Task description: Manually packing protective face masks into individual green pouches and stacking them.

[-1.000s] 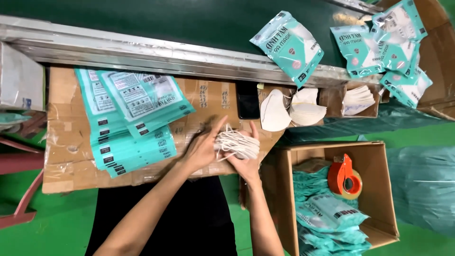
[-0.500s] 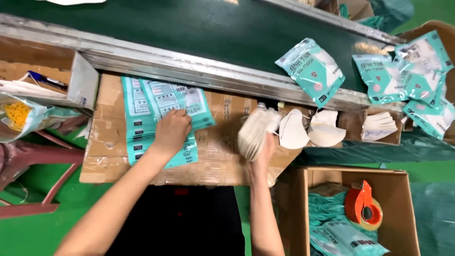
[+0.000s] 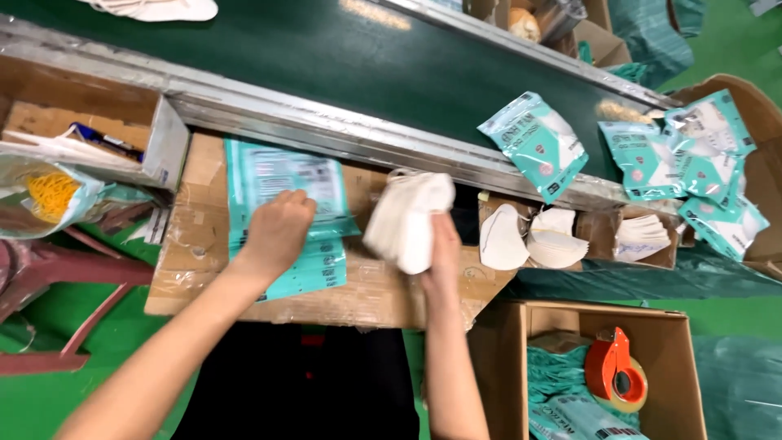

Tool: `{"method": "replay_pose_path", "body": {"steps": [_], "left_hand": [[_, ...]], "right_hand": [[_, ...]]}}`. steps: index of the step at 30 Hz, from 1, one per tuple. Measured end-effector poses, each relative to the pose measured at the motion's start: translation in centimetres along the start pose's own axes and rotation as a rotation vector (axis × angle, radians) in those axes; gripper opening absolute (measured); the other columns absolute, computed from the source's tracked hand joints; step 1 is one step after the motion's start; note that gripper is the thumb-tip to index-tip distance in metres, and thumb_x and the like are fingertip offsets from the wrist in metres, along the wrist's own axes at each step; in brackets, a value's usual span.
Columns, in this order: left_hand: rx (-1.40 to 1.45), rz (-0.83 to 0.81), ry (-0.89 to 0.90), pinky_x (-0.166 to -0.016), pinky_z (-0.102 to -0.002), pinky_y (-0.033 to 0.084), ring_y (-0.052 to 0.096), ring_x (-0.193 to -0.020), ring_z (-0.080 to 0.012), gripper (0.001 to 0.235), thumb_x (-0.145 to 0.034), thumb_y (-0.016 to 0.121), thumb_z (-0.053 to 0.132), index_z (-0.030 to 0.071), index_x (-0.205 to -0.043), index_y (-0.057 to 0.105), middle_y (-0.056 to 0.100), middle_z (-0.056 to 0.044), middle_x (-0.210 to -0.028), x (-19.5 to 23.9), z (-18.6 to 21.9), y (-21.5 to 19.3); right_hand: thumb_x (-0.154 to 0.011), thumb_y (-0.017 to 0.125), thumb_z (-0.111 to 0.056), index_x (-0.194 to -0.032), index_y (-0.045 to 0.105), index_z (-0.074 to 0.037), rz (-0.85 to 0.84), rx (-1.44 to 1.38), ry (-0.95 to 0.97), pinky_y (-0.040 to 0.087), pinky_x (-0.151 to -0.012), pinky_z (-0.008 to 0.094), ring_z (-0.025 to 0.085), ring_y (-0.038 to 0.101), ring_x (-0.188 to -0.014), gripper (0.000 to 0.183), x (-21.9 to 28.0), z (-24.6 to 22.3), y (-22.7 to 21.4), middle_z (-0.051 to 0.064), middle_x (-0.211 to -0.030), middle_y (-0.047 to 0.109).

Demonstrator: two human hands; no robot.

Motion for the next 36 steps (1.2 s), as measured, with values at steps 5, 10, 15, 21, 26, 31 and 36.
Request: {"method": "replay_pose_path", "body": {"steps": [5,10,15,21,26,31,36], "left_hand": [[0.115,-0.053,-0.038,-0.067,-0.047,0.056,0.069,-0.089,-0.0360,0.015,-0.078,0.074,0.011,0.001,-0.087,0.067,0.066,-0.014,-0.092,1.3,-2.0,-0.3],[0.170,-0.107,-0.082,-0.070,-0.047,0.056,0.069,-0.086,-0.0348,0.007,-0.079,0.073,0.010,0.005,-0.082,0.069,0.067,-0.011,-0.090,0.9,-4.0,2.8],[-0.007,-0.077,-0.011,-0.071,-0.045,0.057,0.069,-0.087,-0.0337,0.004,-0.079,0.068,0.004,0.005,-0.075,0.067,0.067,-0.012,-0.088,0.8,-3.2,3.7],[0.227,0.238,0.063,-0.066,-0.044,0.054,0.065,-0.086,-0.0349,0.017,-0.077,0.068,0.004,0.003,-0.094,0.065,0.063,-0.013,-0.093,1.9,0.6,-2.6],[0.134,0.349,0.073,-0.070,-0.038,0.055,0.066,-0.091,-0.0289,0.018,-0.079,0.069,0.003,0.007,-0.097,0.065,0.063,-0.008,-0.096,2.7,1.9,-4.5],[0.113,0.467,0.170,-0.074,-0.039,0.054,0.065,-0.091,-0.0284,0.019,-0.084,0.072,0.003,0.007,-0.101,0.066,0.065,-0.007,-0.098,2.4,5.0,-7.6],[0.215,0.451,0.338,-0.084,-0.040,0.054,0.066,-0.095,-0.0286,0.020,-0.086,0.072,0.003,0.006,-0.105,0.066,0.066,-0.008,-0.101,3.3,9.5,-9.5]], "right_hand": [[-0.103,0.055,-0.023,-0.141,0.055,0.000,0.038,-0.168,-0.010,0.059,-0.095,0.036,0.021,0.070,-0.111,0.045,1.0,-1.3,-0.4,0.012,-0.129,0.069],[-0.103,0.057,-0.025,-0.139,0.058,0.001,0.014,-0.093,0.087,0.059,-0.090,0.036,0.020,0.071,-0.105,0.044,2.0,0.6,1.7,0.013,-0.123,0.070],[-0.103,0.060,-0.024,-0.132,0.060,0.004,-0.073,0.028,0.171,0.062,-0.081,0.036,0.019,0.073,-0.093,0.041,2.4,3.2,5.6,0.012,-0.109,0.075],[-0.094,0.074,-0.012,-0.121,0.067,0.002,-0.121,0.336,0.009,0.055,-0.071,0.026,0.012,0.069,-0.081,0.031,3.4,2.0,10.0,0.008,-0.095,0.076],[-0.088,0.076,-0.012,-0.109,0.075,-0.001,-0.234,0.311,0.116,0.055,-0.072,0.025,0.010,0.069,-0.082,0.024,4.6,1.9,10.1,0.003,-0.096,0.075],[-0.081,0.082,-0.011,-0.098,0.075,-0.002,-0.128,0.851,-0.325,0.053,-0.072,0.029,0.011,0.066,-0.083,0.021,7.4,-4.4,12.2,0.001,-0.094,0.068],[-0.081,0.079,-0.007,-0.102,0.075,-0.003,0.017,0.742,-0.483,0.048,-0.074,0.030,0.012,0.060,-0.087,0.022,6.8,-5.3,8.9,0.000,-0.098,0.064]]}}
Point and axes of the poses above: each hand's wrist, its own x-axis away from the middle knuckle, its own y-axis out of the palm, z = x × y, the point moved 10 cm from there along -x, towards the middle knuckle
